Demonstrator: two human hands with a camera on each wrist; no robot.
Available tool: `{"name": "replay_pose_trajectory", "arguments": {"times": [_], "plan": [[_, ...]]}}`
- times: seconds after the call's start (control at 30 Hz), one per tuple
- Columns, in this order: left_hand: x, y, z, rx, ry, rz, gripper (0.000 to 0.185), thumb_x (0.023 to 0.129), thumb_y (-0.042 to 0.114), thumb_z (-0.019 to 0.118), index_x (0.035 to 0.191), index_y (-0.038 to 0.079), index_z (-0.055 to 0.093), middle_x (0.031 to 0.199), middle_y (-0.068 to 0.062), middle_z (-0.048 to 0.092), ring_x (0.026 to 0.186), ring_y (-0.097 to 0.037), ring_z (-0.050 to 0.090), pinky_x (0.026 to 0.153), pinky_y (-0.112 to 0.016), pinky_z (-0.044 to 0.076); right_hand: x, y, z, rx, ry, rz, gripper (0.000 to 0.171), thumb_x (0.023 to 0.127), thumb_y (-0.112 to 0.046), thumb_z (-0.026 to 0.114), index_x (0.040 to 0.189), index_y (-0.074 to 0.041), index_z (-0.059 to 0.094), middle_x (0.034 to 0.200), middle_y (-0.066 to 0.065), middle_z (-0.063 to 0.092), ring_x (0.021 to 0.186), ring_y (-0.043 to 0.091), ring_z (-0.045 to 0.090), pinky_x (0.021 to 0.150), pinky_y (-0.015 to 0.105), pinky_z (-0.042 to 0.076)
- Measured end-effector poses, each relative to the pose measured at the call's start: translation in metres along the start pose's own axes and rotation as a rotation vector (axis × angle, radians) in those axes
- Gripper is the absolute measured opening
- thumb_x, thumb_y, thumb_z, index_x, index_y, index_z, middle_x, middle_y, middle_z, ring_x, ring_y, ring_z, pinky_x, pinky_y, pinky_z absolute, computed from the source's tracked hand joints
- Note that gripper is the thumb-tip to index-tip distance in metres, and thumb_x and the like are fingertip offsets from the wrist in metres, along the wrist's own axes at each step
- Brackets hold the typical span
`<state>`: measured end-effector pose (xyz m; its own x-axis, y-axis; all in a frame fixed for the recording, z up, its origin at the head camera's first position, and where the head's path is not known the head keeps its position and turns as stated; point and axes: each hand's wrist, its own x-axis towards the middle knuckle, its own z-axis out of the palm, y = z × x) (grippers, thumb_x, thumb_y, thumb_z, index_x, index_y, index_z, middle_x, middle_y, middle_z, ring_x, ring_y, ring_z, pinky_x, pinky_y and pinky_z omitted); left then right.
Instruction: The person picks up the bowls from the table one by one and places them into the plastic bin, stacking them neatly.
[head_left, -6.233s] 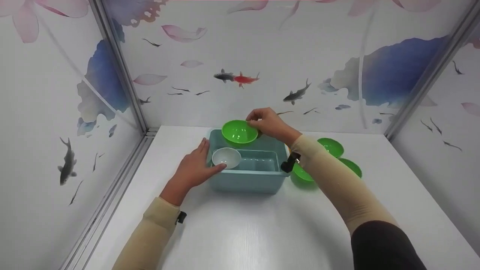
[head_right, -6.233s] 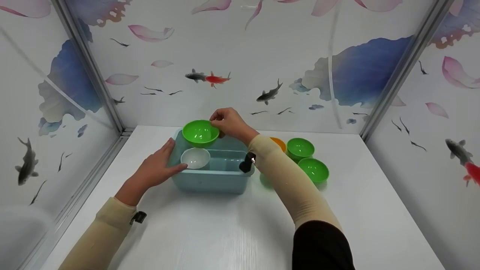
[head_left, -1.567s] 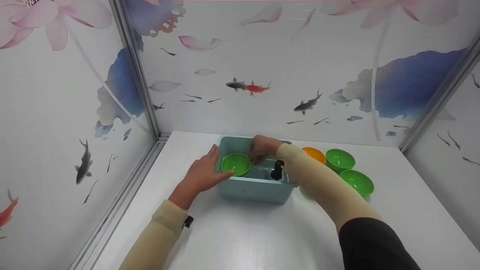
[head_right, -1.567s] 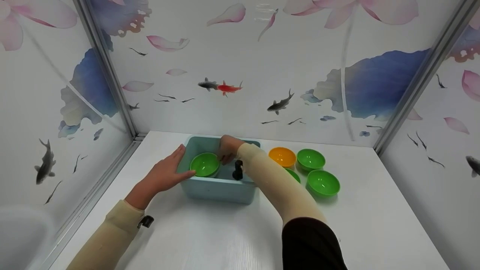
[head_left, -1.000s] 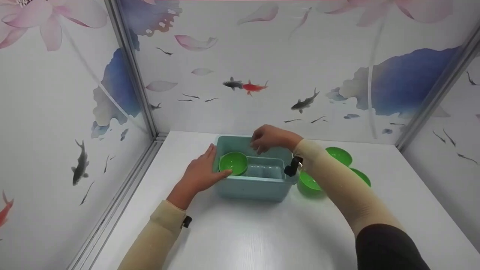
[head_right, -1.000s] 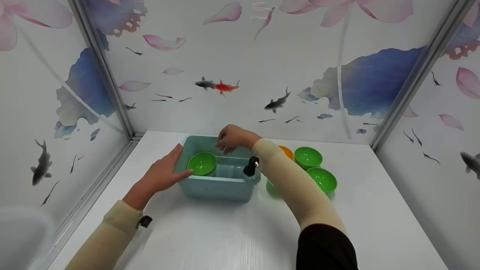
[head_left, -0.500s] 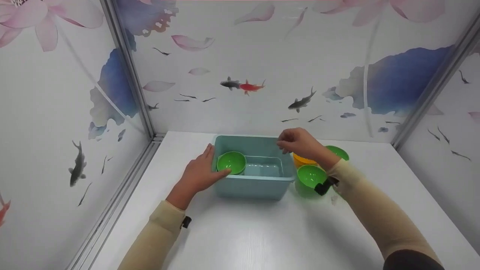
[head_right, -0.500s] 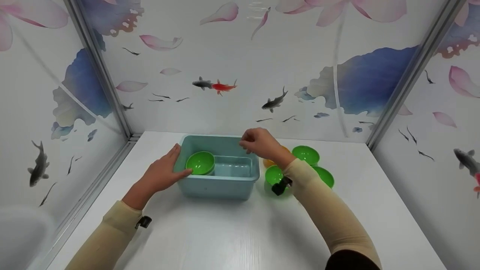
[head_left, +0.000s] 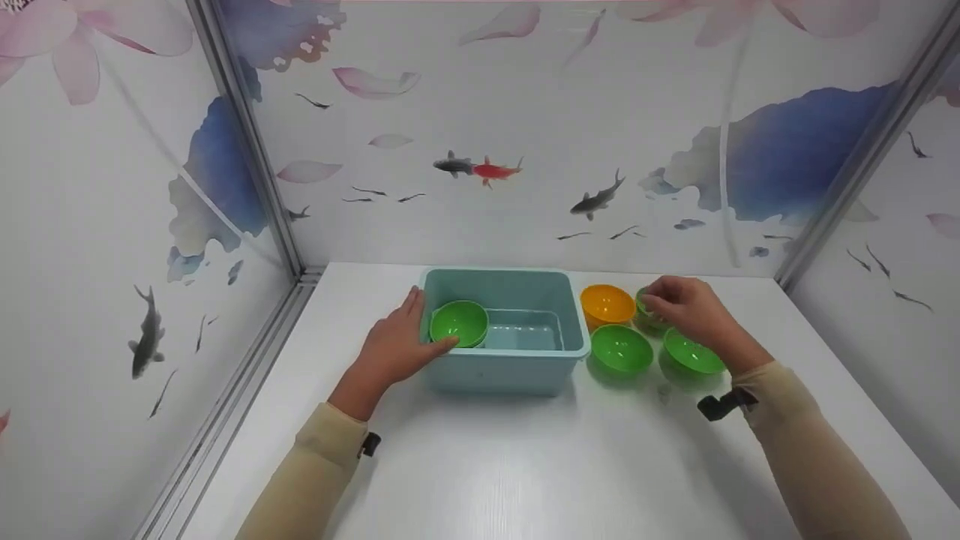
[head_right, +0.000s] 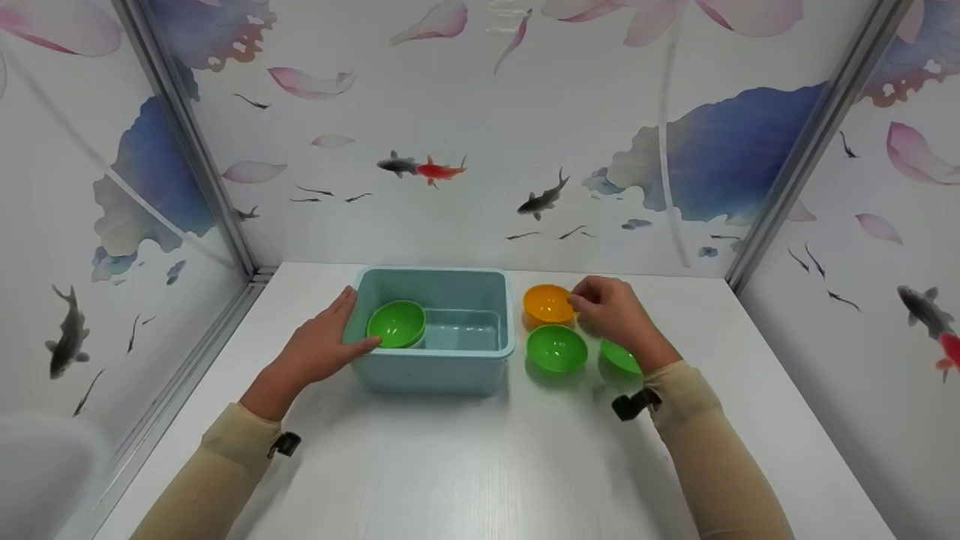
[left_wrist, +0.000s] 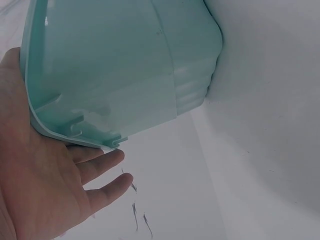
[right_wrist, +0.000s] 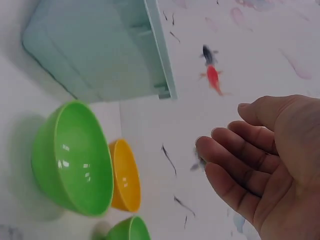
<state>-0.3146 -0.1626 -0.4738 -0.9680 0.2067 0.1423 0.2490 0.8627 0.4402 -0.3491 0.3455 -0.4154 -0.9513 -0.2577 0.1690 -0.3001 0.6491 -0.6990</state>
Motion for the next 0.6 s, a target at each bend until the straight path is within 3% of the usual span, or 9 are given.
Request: {"name": "replay_pose_trajectory", "arguments": {"times": [0.2, 0.4, 0.6], "plan": [[0.000, -0.001, 0.001, 0.006, 0.003, -0.003, 0.121, 0.096, 0.084, 0.058, 0.177, 0.003, 0.017, 0.183, -0.016, 0.019, 0.164, -0.043, 0.032, 0.127, -0.067, 0.032, -0.024, 0.040, -0.021, -0.080, 0.127, -0.013, 0.019, 0.109, -0.013, 0.072, 0.115, 0.005, 0.075, 0.105, 0.022, 0.077, 0.084, 0.020, 0.077, 0.072, 0.019, 0.059], [-0.001, -0.001, -0.001, -0.002, 0.004, -0.018, 0.119, 0.098, 0.079, 0.061, 0.177, 0.002, 0.016, 0.183, -0.017, 0.019, 0.163, -0.045, 0.033, 0.127, -0.068, 0.031, -0.040, 0.067, -0.031, -0.114, 0.191, -0.001, 0.016, 0.108, -0.011, 0.073, 0.112, 0.004, 0.075, 0.103, 0.020, 0.078, 0.077, 0.006, 0.072, 0.068, 0.019, 0.056], [-0.002, 0.000, 0.000, -0.003, 0.003, -0.010, 0.124, 0.094, 0.088, 0.056, 0.177, 0.004, 0.016, 0.184, -0.016, 0.018, 0.163, -0.044, 0.033, 0.127, -0.067, 0.032, -0.054, 0.090, -0.034, -0.158, 0.222, 0.045, 0.018, 0.109, -0.014, 0.072, 0.113, 0.003, 0.075, 0.102, 0.017, 0.078, 0.083, 0.023, 0.075, 0.065, 0.022, 0.055]]}}
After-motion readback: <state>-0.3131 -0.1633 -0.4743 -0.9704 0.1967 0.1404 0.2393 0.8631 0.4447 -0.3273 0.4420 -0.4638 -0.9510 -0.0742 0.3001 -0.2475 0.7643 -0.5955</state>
